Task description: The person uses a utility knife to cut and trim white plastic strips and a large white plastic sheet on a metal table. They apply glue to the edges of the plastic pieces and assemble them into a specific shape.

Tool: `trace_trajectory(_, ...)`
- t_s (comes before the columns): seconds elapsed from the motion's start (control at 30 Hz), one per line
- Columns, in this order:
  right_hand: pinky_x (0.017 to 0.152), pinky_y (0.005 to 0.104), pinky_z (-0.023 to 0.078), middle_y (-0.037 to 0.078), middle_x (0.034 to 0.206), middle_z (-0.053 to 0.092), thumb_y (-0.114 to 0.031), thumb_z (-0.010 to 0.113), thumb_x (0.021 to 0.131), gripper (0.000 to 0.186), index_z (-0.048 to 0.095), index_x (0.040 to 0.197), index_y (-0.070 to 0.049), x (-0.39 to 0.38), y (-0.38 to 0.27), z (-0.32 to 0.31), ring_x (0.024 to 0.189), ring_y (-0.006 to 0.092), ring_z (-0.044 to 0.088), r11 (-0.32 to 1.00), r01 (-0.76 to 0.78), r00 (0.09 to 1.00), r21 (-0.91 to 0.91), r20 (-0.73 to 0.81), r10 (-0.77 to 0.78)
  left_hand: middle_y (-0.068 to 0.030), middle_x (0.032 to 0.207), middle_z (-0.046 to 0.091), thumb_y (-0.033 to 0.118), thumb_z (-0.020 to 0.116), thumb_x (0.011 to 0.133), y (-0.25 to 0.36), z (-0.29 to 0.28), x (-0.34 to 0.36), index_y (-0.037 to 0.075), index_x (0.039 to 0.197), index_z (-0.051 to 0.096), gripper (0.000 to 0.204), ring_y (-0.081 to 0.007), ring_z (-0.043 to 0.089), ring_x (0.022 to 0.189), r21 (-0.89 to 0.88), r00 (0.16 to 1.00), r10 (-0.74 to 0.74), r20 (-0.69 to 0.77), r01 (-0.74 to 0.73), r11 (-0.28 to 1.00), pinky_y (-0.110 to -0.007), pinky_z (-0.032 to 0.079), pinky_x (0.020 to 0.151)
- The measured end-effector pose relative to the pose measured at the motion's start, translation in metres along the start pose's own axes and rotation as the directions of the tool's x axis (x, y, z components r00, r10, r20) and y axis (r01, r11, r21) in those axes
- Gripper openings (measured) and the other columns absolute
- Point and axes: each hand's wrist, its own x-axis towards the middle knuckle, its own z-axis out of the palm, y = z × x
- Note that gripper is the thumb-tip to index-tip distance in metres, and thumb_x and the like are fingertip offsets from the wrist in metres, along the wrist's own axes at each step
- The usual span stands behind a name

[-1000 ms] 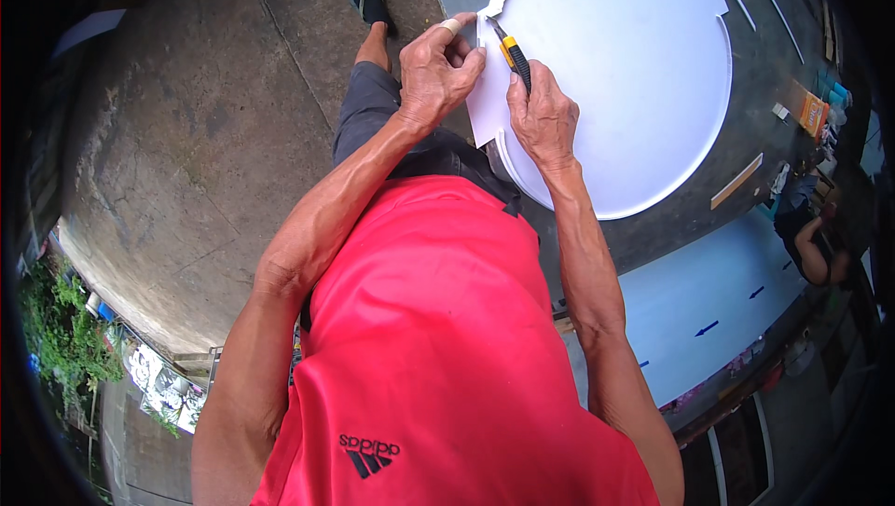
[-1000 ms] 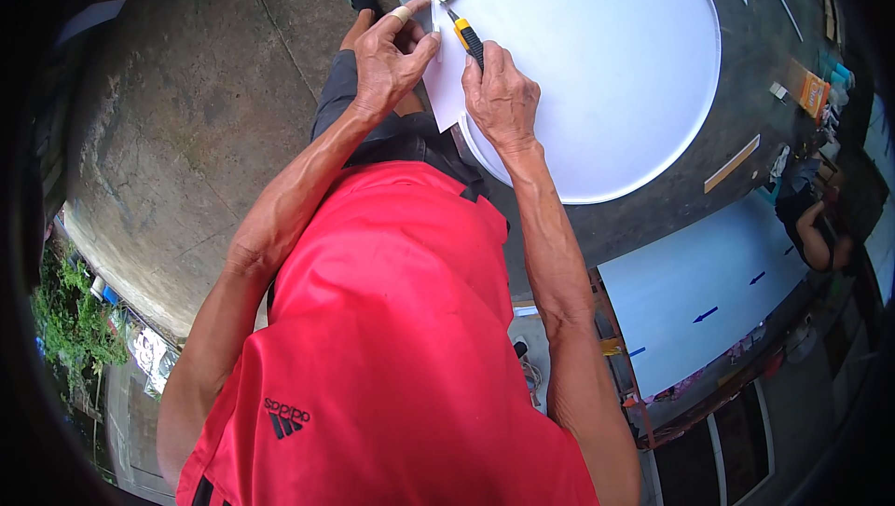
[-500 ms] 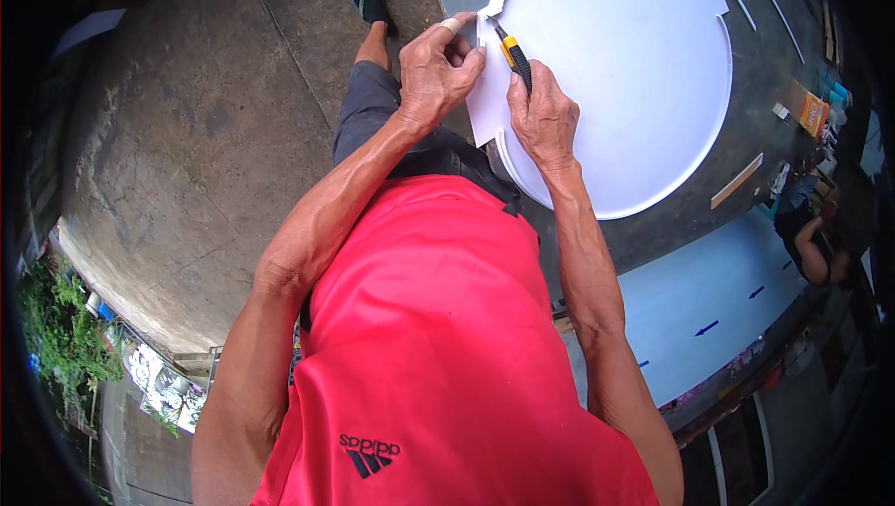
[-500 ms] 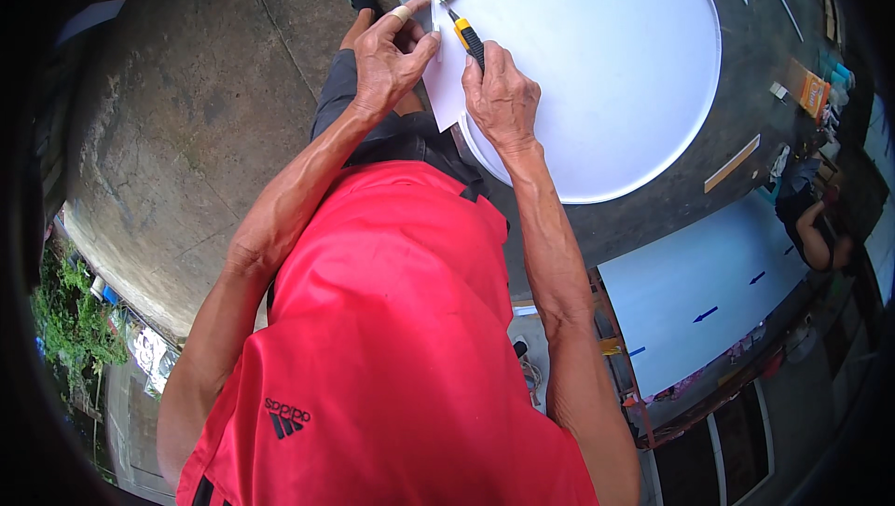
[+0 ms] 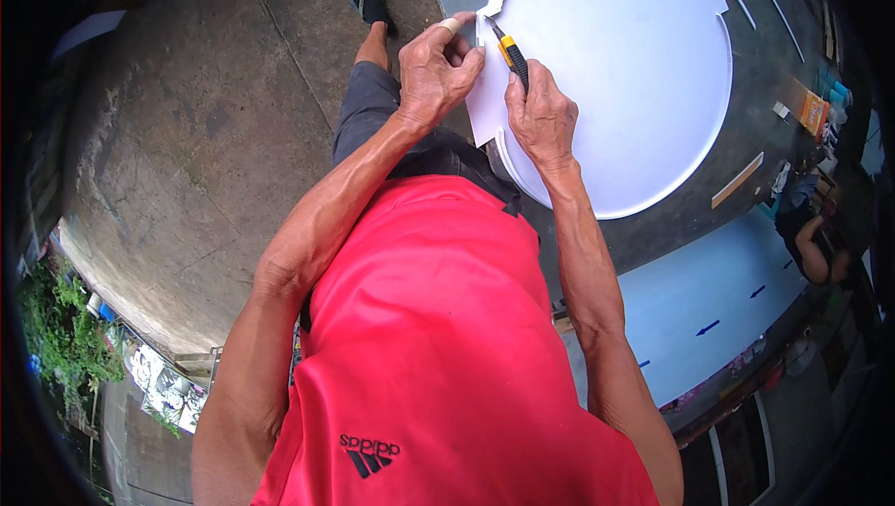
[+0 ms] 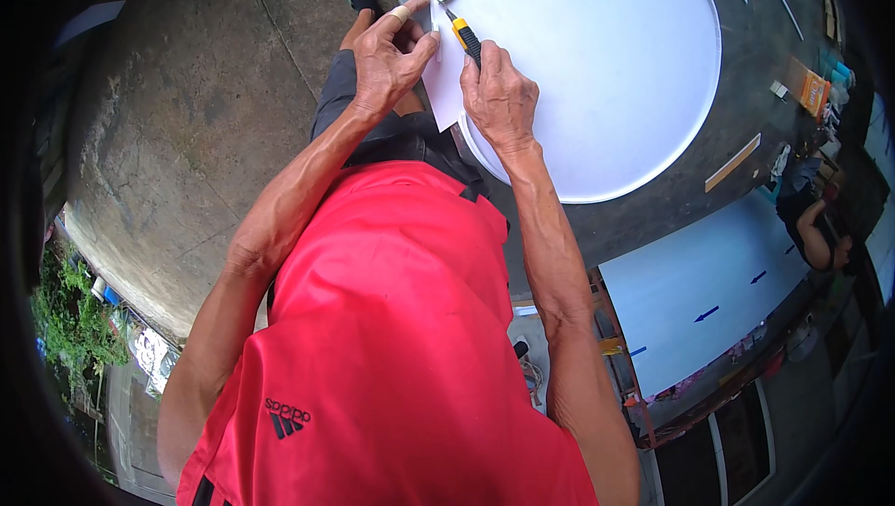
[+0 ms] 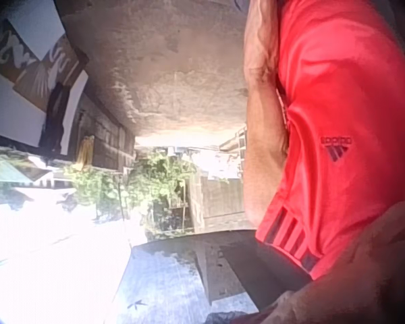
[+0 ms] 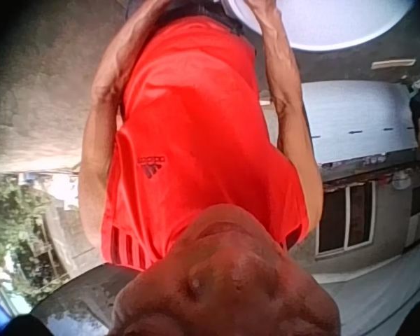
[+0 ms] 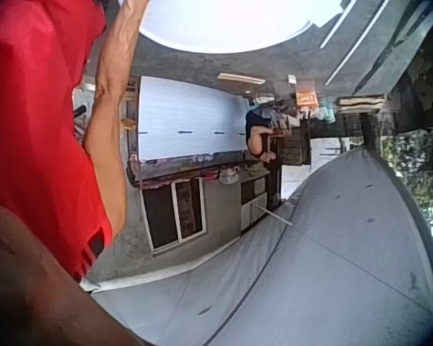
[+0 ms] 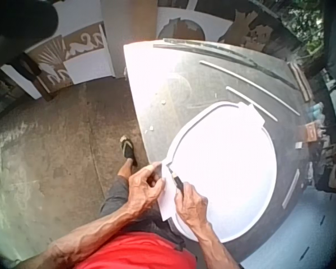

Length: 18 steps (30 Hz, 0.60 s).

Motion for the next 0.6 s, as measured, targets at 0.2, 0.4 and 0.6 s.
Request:
trace_trajectory(0.2, 0.052, 0.0425, 0.051, 0.014, 0.081, 0.062, -0.016, 0.066, 0.093, 0.022, 0.054, 0.106, -0.002, -0.001, -0.003, 0.000, 0.063, 0.0318, 0.067, 1.000, -0.001, 1.000, -0.030, 0.007, 0.001, -0.0034, 0.072, 0.064, 0.012, 0.074, 0.077, 0.002, 0.000, 0.000, 0.004, 0.120, 0.072, 0.044, -0.0110, 0.060, 0.059, 0.021, 1.000, 0.005, 0.000, -0.005, 1.000, -0.027, 0.053, 0.061)
trace_trajectory(0.4, 0.052, 0.0425, 0.052, 0.013, 0.080, 0.058, -0.015, 0.064, 0.095, 0.020, 0.050, 0.100, -0.003, -0.002, -0.010, 0.002, 0.062, 0.0315, 0.066, 0.990, 0.002, 0.999, -0.141, 0.040, 0.004, -0.0037, 0.073, 0.064, 0.012, 0.074, 0.078, 0.002, 0.000, 0.000, 0.003, 0.121, 0.072, 0.044, -0.0109, 0.060, 0.059, 0.006, 1.000, -0.005, 0.008, 0.005, 1.000, -0.027, 0.053, 0.061)
trace_trajectory(0.6, 0.052, 0.0426, 0.051, 0.013, 0.079, 0.058, -0.017, 0.063, 0.096, 0.020, 0.048, 0.098, -0.004, -0.002, -0.014, 0.004, 0.063, 0.0311, 0.066, 0.981, -0.011, 0.998, -0.195, 0.060, 0.023, -0.0041, 0.074, 0.065, 0.011, 0.075, 0.077, 0.002, 0.000, 0.000, 0.002, 0.120, 0.071, 0.044, -0.0105, 0.061, 0.059, -0.001, 1.000, -0.010, 0.008, 0.010, 1.000, -0.027, 0.053, 0.060)
